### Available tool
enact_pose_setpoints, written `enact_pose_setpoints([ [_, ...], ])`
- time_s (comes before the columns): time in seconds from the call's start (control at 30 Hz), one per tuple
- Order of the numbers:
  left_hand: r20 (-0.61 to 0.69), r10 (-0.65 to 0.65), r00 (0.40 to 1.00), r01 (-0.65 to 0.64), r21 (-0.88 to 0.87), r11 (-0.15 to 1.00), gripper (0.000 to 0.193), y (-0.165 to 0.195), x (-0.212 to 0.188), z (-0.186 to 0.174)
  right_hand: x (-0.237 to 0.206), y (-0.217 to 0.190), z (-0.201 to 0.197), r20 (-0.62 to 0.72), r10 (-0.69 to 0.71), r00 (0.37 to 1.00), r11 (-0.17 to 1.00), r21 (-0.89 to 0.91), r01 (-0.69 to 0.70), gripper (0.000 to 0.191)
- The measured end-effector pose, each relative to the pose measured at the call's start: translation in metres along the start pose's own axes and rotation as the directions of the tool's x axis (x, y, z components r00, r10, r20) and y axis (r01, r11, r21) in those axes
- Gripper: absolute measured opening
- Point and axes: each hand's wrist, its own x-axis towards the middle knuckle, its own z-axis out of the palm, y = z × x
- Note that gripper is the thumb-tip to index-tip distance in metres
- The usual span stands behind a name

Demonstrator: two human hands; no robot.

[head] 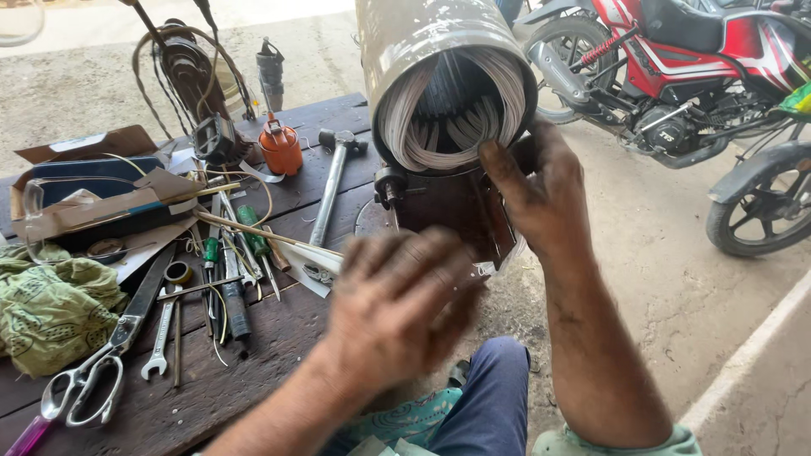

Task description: The person winds white insulated wire onto a cylindrical metal core mounted on a workbench. They use their hands to guide the wire and a flat wooden stick to press and align the layers. The person occasionally adjusts the core and uses pliers to cut the wire.

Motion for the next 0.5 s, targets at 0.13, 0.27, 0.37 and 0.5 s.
enact_pose_setpoints([
  [0.13, 0.095, -0.051, 0.994, 0.041, 0.106, 0.994, 0.080, -0.029, 0.028, -0.010, 0.010, -0.004, -0.002, 0.192, 0.076, 0.978, 0.980, 0.169, -0.109, 0.058],
  [0.27, 0.151, -0.101, 0.983, 0.077, 0.158, 0.984, 0.112, -0.037, 0.040, -0.005, 0.019, -0.004, -0.001, 0.295, 0.038, 0.955, 0.942, 0.307, -0.132, 0.058],
  [0.37, 0.217, -0.117, 0.969, 0.090, 0.130, 0.987, 0.105, -0.038, 0.042, -0.002, 0.024, -0.002, -0.003, 0.336, 0.021, 0.942, 0.941, 0.310, -0.132, 0.058],
  [0.5, 0.221, -0.058, 0.974, 0.046, 0.060, 0.997, 0.093, -0.045, 0.040, 0.000, 0.026, 0.000, -0.010, 0.340, 0.096, 0.936, 0.993, 0.038, -0.115, 0.054],
])
